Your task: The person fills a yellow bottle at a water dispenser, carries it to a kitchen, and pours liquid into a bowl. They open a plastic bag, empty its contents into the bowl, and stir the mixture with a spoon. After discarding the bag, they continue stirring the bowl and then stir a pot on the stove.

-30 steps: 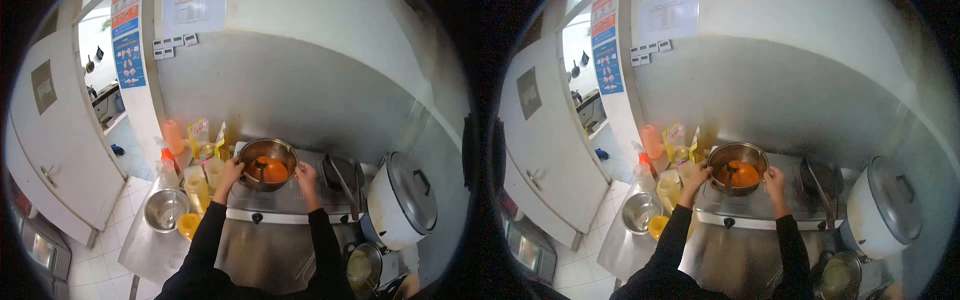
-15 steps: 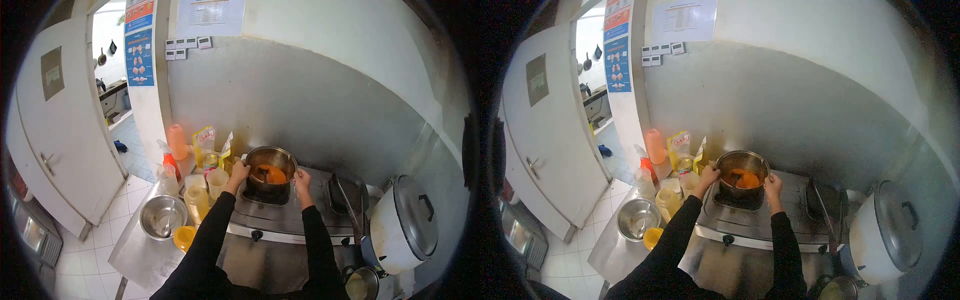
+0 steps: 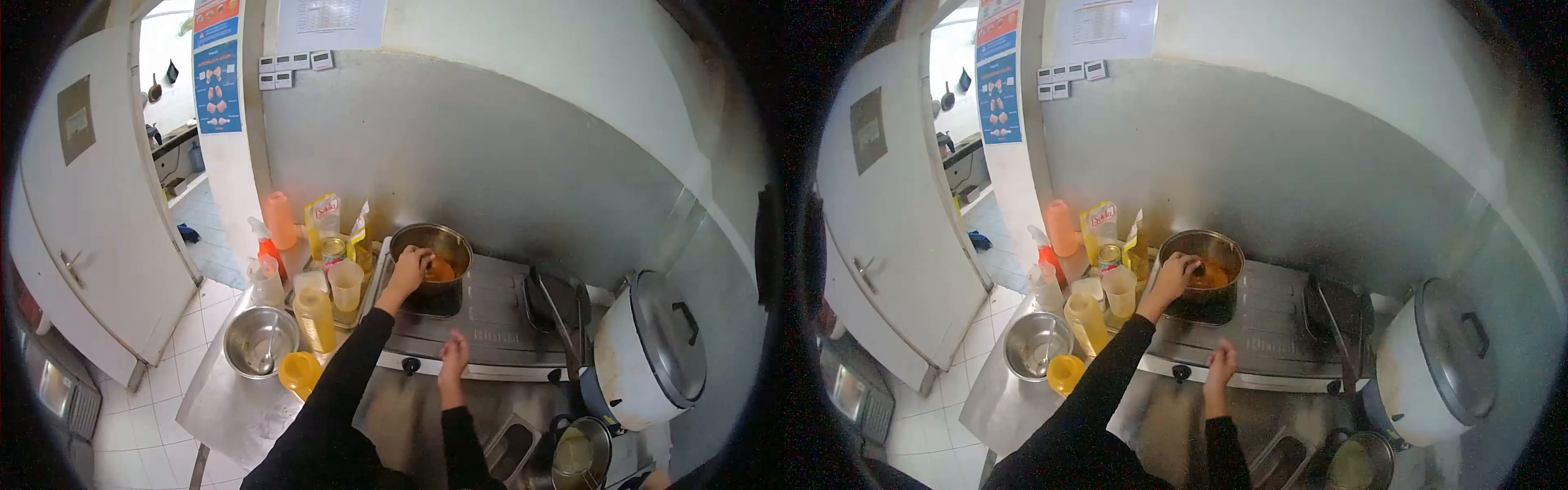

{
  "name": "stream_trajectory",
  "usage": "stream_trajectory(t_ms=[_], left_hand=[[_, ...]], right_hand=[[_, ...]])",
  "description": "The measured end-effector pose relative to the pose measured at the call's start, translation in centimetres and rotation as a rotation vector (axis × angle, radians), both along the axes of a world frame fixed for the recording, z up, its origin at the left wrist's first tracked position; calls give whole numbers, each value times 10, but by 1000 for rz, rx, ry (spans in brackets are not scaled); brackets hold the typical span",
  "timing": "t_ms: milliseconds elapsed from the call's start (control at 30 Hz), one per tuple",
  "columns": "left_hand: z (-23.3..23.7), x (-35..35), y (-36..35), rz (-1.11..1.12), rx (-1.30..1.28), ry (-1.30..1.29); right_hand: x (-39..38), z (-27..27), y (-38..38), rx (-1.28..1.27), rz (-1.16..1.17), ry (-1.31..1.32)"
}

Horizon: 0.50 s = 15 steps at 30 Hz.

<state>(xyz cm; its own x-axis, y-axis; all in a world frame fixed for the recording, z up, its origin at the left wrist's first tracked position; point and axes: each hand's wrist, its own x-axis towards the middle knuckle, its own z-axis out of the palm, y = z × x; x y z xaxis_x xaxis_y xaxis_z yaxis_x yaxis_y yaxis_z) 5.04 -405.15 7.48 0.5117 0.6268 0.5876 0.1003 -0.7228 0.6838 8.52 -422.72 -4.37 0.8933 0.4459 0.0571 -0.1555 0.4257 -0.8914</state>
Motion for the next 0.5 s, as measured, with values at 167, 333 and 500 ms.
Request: stream_trajectory(t_ms=[167,333,500], left_hand=[[12,-3,-12,-14,79,-42],[28,-23,-7,2,-50,69],[28,-28,8,92,157,85]], right_hand=[[-39,-75,-22,-308,27,-371],[-49,-95,-17,-462,-19,-783],[-64,-75,-13,-430,-82,-632]])
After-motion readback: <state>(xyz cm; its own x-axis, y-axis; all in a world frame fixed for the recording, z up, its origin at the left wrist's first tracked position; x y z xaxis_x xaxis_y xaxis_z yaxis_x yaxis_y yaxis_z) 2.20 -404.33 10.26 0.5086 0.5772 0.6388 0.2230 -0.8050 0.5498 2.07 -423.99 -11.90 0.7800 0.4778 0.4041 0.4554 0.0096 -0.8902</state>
